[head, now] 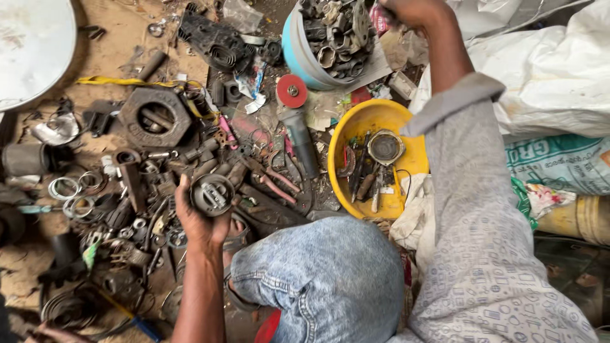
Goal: The person retrieves a metal part from a sack and uses an angle grinder to cut or smooth it. They then use a hammer and a screwdriver to further modify the part, working on it while sitting on the floor.
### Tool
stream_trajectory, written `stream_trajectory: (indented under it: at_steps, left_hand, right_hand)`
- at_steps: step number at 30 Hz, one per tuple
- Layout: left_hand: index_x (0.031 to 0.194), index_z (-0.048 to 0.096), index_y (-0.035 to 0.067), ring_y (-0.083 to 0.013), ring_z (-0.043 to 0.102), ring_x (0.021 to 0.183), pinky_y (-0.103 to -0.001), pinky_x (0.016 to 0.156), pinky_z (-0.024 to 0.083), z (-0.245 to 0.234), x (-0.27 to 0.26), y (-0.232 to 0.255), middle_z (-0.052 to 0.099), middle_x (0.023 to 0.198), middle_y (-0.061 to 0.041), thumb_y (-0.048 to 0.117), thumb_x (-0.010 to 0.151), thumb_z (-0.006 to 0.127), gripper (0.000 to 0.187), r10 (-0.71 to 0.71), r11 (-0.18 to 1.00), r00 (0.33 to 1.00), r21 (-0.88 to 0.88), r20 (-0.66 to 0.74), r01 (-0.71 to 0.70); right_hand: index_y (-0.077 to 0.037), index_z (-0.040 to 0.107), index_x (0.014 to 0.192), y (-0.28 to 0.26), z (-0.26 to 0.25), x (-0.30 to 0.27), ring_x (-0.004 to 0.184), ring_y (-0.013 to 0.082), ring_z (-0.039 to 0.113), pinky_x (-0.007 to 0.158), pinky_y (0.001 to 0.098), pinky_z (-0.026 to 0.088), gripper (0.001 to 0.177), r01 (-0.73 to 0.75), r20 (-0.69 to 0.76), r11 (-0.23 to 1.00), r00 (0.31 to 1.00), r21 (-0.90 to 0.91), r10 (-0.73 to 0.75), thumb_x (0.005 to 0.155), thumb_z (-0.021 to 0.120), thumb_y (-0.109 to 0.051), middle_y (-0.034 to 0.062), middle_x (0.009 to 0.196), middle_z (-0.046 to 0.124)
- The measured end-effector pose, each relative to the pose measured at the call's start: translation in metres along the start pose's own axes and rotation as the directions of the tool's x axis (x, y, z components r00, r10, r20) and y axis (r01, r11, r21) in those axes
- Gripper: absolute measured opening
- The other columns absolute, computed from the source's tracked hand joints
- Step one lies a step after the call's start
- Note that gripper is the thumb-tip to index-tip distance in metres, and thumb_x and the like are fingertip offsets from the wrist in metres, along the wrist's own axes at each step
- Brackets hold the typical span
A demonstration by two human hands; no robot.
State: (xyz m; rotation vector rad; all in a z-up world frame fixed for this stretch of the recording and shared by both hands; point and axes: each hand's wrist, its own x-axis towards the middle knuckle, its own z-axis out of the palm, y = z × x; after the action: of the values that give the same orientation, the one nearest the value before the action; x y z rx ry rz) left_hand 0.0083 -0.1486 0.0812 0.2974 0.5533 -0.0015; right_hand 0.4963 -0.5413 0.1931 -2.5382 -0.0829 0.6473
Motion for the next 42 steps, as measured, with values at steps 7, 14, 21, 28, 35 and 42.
stream_trajectory:
  at_steps: [7,14,21,28,35,42]
  left_hand:
    - [0.135,0.062,0.003,-0.0309,0.072,0.103,-0.040,0.069,0.057,0.005,0.003,-0.002,0.072,0.121,-0.018,0.055,0.101,0.050,0.063,0.022,1.000,1.000,-0.012,0.015,-0.022]
    - [0.134,0.061,0.002,-0.0298,0.072,0.102,-0.039,0.070,0.059,0.001,0.008,-0.007,0.070,0.122,-0.019,0.052,0.098,0.053,0.062,-0.011,1.000,1.000,0.003,-0.022,0.011]
    - [0.135,0.060,0.000,-0.0308,0.072,0.098,-0.037,0.067,0.057,0.007,0.009,-0.012,0.071,0.123,-0.022,0.051,0.098,0.056,0.063,-0.013,0.999,0.999,-0.039,0.030,0.014]
    - [0.137,0.060,-0.001,-0.0297,0.073,0.096,-0.038,0.065,0.057,0.004,0.007,-0.014,0.072,0.120,-0.020,0.052,0.099,0.054,0.065,0.003,0.999,0.999,-0.044,0.041,-0.001]
    - [0.142,0.058,0.000,-0.0317,0.072,0.104,-0.042,0.073,0.058,0.019,-0.003,-0.003,0.070,0.128,-0.021,0.057,0.100,0.052,0.070,0.020,0.995,0.993,-0.100,0.119,-0.008]
    - [0.142,0.055,0.004,-0.0368,0.068,0.120,-0.052,0.090,0.061,0.059,-0.029,0.014,0.064,0.138,-0.021,0.063,0.097,0.045,0.076,0.034,0.999,0.984,-0.030,0.177,-0.029]
  right_hand:
    - [-0.003,0.067,0.107,0.002,0.011,0.064,0.078,0.0187,0.063,0.070,0.0344,0.050,0.031,-0.002,0.127,0.987,0.992,-0.159,0.022,0.110,0.062,-0.033,0.0082,0.088,0.066]
    - [-0.001,0.066,0.111,-0.016,0.031,0.061,0.080,0.0249,0.063,0.072,0.0386,0.050,0.031,0.011,0.149,0.921,0.988,-0.389,0.052,0.109,0.064,-0.031,0.0137,0.092,0.066]
    - [0.001,0.066,0.114,-0.011,0.026,0.048,0.082,0.0312,0.063,0.073,0.0428,0.051,0.031,0.038,0.132,0.872,0.991,-0.488,0.031,0.108,0.067,-0.029,0.0191,0.095,0.066]
    - [0.003,0.065,0.118,0.000,0.030,0.043,0.085,0.0375,0.063,0.075,0.0469,0.051,0.032,0.058,0.097,0.818,0.995,-0.573,-0.003,0.106,0.069,-0.027,0.0246,0.098,0.066]
    - [0.005,0.064,0.121,-0.008,0.050,0.039,0.087,0.0437,0.063,0.076,0.0511,0.051,0.034,0.110,0.052,0.730,0.993,-0.675,-0.102,0.105,0.071,-0.024,0.0300,0.102,0.065]
    - [0.007,0.064,0.125,-0.047,0.016,-0.022,0.089,0.0500,0.064,0.077,0.0553,0.051,0.037,0.201,-0.106,0.682,0.919,-0.703,-0.380,0.104,0.073,-0.022,0.0355,0.105,0.065]
